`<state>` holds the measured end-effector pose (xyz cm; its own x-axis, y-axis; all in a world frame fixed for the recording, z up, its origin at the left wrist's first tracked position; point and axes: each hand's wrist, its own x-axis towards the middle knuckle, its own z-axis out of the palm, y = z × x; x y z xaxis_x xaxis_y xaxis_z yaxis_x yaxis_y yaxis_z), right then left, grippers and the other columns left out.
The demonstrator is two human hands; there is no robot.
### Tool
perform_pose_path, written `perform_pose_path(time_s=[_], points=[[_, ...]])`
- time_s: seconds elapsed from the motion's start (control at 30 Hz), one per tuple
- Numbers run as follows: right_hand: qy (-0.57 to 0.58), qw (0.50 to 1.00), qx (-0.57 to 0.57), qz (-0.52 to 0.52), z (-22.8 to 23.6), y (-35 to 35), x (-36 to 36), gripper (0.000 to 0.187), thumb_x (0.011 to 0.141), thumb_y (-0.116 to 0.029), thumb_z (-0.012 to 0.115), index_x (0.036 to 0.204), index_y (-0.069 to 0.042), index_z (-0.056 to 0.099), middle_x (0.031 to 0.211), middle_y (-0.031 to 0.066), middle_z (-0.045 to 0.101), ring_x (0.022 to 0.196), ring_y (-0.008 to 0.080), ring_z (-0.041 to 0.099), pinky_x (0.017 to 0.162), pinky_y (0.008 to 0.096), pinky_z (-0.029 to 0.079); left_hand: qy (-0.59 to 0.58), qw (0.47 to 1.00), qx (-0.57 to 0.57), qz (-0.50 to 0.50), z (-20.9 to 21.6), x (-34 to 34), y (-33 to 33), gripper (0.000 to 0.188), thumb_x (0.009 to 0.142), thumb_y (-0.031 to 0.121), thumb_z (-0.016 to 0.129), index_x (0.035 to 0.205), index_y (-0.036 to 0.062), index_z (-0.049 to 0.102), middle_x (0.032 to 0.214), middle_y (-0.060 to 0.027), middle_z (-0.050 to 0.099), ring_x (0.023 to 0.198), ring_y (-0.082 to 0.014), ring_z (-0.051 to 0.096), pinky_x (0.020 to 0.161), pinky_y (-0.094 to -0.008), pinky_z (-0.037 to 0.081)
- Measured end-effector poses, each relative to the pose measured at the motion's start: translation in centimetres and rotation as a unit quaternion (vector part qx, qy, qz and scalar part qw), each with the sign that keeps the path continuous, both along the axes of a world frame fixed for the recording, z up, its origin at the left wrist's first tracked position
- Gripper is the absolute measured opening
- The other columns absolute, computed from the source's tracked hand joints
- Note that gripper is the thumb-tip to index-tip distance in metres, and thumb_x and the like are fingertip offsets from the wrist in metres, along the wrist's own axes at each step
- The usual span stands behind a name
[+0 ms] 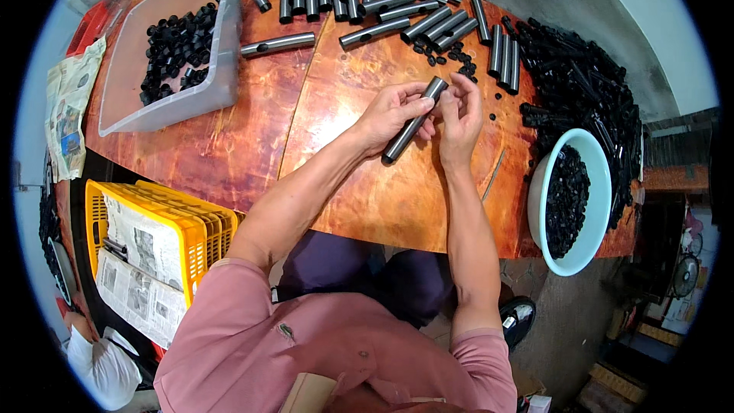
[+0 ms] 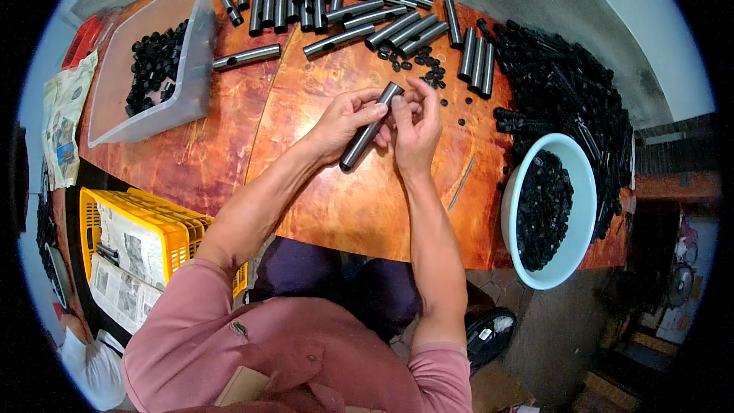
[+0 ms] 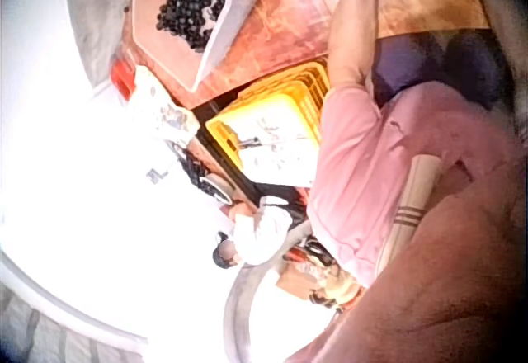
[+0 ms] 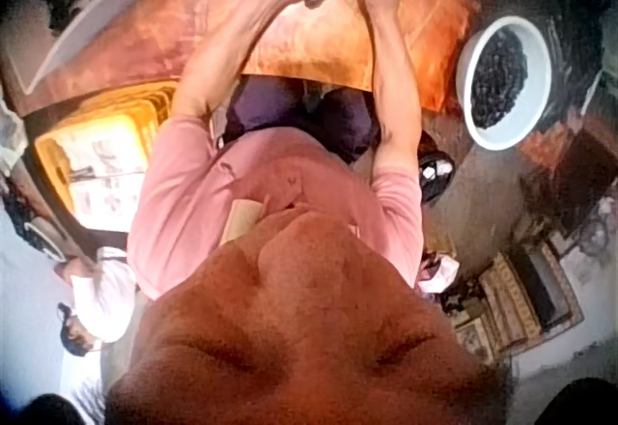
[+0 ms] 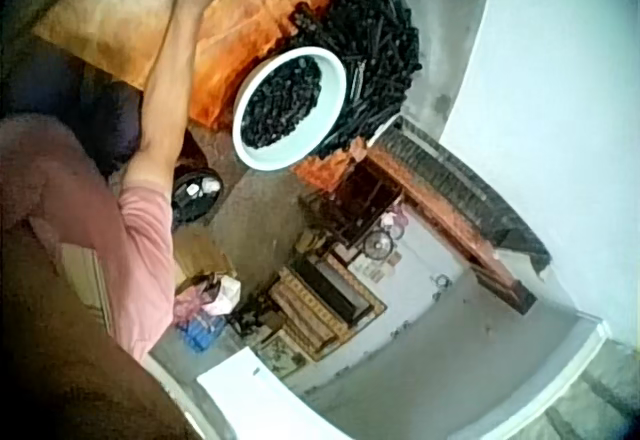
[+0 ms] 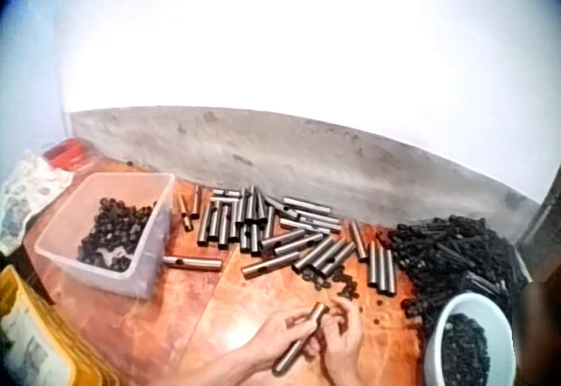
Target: The person assembles small cylindrical metal parts with black plastic components at a wooden table. They pick up a metal tube, insert a black piece, and place the assembled unit into a yellow basket.
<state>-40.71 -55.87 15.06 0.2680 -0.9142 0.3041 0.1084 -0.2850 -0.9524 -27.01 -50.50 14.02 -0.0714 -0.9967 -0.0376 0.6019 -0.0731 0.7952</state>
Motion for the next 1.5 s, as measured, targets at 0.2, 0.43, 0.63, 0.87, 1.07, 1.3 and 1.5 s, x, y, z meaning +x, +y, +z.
perform_pose_path(time_s=[0.2, 0.43, 0.63, 0.87, 1.07, 1.3, 1.5], points=[[0.064, 0.998, -0.006, 0.009, 0.3, -1.4, -1.3, 0.019, 0.091, -0.016, 0.069, 0.098, 0.001, 0.069, 0.098, 0.004, 0.055, 0.086, 0.0129, 0.055, 0.077, 0.0275, 0.045, -0.032, 0.997, 0.004, -0.067, 0.4, -0.9, 0.5, 0.051, 0.101, 0.022, 0.058, 0.142, -0.0047, 0.044, 0.099, -0.0127, 0.068, 0.085, -0.0172, 0.07, 0.079, -0.0306, 0.06], [0.006, 0.991, 0.109, 0.072, -0.2, -1.6, -1.3, 0.018, 0.093, -0.017, 0.068, 0.094, 0.001, 0.067, 0.075, 0.002, 0.061, 0.056, 0.0062, 0.053, 0.048, 0.0212, 0.04, 0.027, 0.996, 0.012, -0.084, 0.2, -1.1, 0.2, 0.044, 0.096, 0.021, 0.066, 0.13, -0.0002, 0.048, 0.104, -0.0128, 0.065, 0.088, -0.0219, 0.071, 0.084, -0.0362, 0.061], [-0.041, 0.982, 0.144, 0.116, 0.1, -1.2, -0.7, 0.017, 0.094, -0.013, 0.066, 0.096, 0.004, 0.061, 0.072, 0.0076, 0.061, 0.04, 0.0122, 0.056, 0.033, 0.0243, 0.042, 0.002, 0.998, 0.044, -0.035, 0.4, -1.1, 0.4, 0.028, 0.101, 0.023, 0.056, 0.118, 0.0006, 0.054, 0.089, -0.0076, 0.064, 0.074, -0.0159, 0.067, 0.071, -0.0298, 0.058], [-0.03, 0.986, 0.119, 0.114, -0.5, -1.2, -1.1, 0.024, 0.097, -0.025, 0.066, 0.094, -0.002, 0.064, 0.069, -0.0001, 0.06, 0.05, 0.0037, 0.052, 0.045, 0.0192, 0.04, -0.01, 0.999, 0.05, -0.001, 0.9, -2.0, 0.8, 0.028, 0.101, 0.024, 0.059, 0.117, 0.0026, 0.051, 0.087, -0.0082, 0.063, 0.062, -0.0156, 0.064, 0.057, -0.0324, 0.058], [-0.058, 0.99, 0.063, 0.116, -1.0, -1.8, -1.2, 0.028, 0.097, -0.03, 0.065, 0.09, -0.003, 0.065, 0.069, 0.0003, 0.06, 0.05, 0.0041, 0.053, 0.044, 0.0185, 0.041, 0.009, 0.999, 0.014, -0.049, 1.1, -1.7, 1.0, 0.03, 0.1, 0.025, 0.061, 0.117, 0.0032, 0.051, 0.087, -0.0098, 0.062, 0.057, -0.0152, 0.062, 0.051, -0.0338, 0.057], [-0.064, 0.979, 0.136, 0.136, 0.0, -1.7, -2.0, 0.027, 0.097, -0.028, 0.066, 0.089, -0.002, 0.064, 0.067, -0.0016, 0.056, 0.048, 0.0028, 0.044, 0.043, 0.0189, 0.033, 0.027, 0.998, 0.02, -0.053, 0.5, -2.1, 0.4, 0.035, 0.099, 0.027, 0.064, 0.12, 0.0008, 0.053, 0.098, -0.0107, 0.066, 0.07, -0.0168, 0.067, 0.064, -0.0331, 0.061], [-0.058, 0.976, 0.165, 0.127, -0.2, -1.8, -1.9, 0.023, 0.092, -0.023, 0.068, 0.085, -0.001, 0.068, 0.073, 0.0002, 0.06, 0.06, 0.0062, 0.052, 0.051, 0.0224, 0.04, 0.032, 0.992, 0.004, -0.118, 0.0, -0.4, 0.6, 0.044, 0.101, 0.028, 0.06, 0.129, -0.0036, 0.05, 0.111, -0.0149, 0.067, 0.087, -0.0167, 0.068, 0.081, -0.0293, 0.06]])
